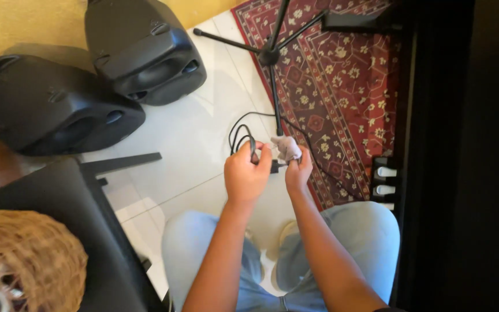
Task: Organizing and coiling various electrical and audio cables into a basket and cleaning a power adapter with a cloth.
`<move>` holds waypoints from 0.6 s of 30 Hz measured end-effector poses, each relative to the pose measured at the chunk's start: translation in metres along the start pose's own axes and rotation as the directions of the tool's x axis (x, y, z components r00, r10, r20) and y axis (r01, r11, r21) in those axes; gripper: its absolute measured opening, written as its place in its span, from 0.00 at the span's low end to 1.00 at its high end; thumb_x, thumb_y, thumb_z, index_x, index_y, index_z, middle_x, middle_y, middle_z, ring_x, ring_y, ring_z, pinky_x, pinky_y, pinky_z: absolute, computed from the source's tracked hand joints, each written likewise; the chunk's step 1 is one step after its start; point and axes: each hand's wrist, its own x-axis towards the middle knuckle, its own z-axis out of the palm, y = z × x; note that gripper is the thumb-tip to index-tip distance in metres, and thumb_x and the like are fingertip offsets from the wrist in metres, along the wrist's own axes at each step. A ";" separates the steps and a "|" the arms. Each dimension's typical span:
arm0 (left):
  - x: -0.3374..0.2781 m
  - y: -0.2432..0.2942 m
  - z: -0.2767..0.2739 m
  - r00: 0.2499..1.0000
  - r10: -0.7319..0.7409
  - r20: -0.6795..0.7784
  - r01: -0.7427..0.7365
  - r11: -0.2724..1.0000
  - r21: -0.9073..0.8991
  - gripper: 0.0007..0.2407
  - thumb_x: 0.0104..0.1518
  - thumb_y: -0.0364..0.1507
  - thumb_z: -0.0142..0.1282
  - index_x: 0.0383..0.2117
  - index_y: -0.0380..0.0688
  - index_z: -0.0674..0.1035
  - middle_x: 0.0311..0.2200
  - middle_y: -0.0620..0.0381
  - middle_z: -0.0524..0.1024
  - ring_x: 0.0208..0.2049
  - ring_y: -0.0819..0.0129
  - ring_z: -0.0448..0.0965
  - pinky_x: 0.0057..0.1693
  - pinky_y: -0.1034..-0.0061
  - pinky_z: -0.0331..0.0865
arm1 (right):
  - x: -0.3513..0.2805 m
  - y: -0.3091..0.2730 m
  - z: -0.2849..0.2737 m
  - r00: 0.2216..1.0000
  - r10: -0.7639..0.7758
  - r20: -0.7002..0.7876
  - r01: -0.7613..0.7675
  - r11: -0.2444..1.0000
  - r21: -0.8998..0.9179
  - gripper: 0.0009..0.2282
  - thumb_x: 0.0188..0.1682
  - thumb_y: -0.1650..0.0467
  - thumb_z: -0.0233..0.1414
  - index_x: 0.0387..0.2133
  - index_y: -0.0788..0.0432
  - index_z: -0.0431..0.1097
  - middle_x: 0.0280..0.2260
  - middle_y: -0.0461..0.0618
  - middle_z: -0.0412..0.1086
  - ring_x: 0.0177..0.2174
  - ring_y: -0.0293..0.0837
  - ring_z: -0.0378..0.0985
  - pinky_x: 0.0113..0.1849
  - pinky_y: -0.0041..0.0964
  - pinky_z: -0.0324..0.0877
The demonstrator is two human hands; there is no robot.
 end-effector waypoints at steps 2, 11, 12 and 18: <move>0.009 -0.018 0.011 1.000 0.004 -0.003 -0.004 0.999 0.052 0.07 0.56 0.33 0.61 0.28 0.43 0.82 0.11 0.55 0.71 0.12 0.64 0.70 0.24 0.67 0.61 | 0.005 0.021 -0.001 1.000 -0.024 0.017 0.026 0.998 -0.065 0.13 0.47 0.80 0.47 0.44 0.64 0.71 0.37 0.52 0.74 0.38 0.42 0.75 0.43 0.35 0.71; 0.041 -0.157 0.066 0.995 -0.081 0.052 0.057 0.931 0.360 0.09 0.55 0.37 0.58 0.29 0.46 0.82 0.20 0.49 0.80 0.25 0.50 0.81 0.34 0.57 0.73 | 0.023 0.081 -0.016 0.947 -0.165 0.275 0.272 0.866 -0.420 0.20 0.38 0.81 0.48 0.46 0.61 0.72 0.43 0.61 0.73 0.46 0.60 0.73 0.49 0.49 0.67; 0.044 -0.171 0.069 0.994 -0.094 0.056 0.068 0.929 0.363 0.09 0.56 0.37 0.58 0.30 0.46 0.82 0.21 0.50 0.80 0.26 0.50 0.81 0.35 0.58 0.73 | 0.025 0.076 -0.016 0.938 -0.144 0.315 0.274 0.864 -0.422 0.22 0.36 0.81 0.47 0.47 0.60 0.73 0.43 0.60 0.73 0.46 0.61 0.73 0.50 0.50 0.67; 0.041 -0.197 0.095 0.994 -0.060 0.096 0.027 0.951 0.309 0.09 0.56 0.36 0.58 0.29 0.44 0.82 0.21 0.48 0.79 0.26 0.48 0.81 0.35 0.58 0.73 | 0.040 0.058 -0.006 0.885 -0.258 0.388 0.407 0.834 -0.372 0.18 0.35 0.79 0.51 0.42 0.60 0.73 0.46 0.60 0.72 0.49 0.60 0.73 0.51 0.49 0.68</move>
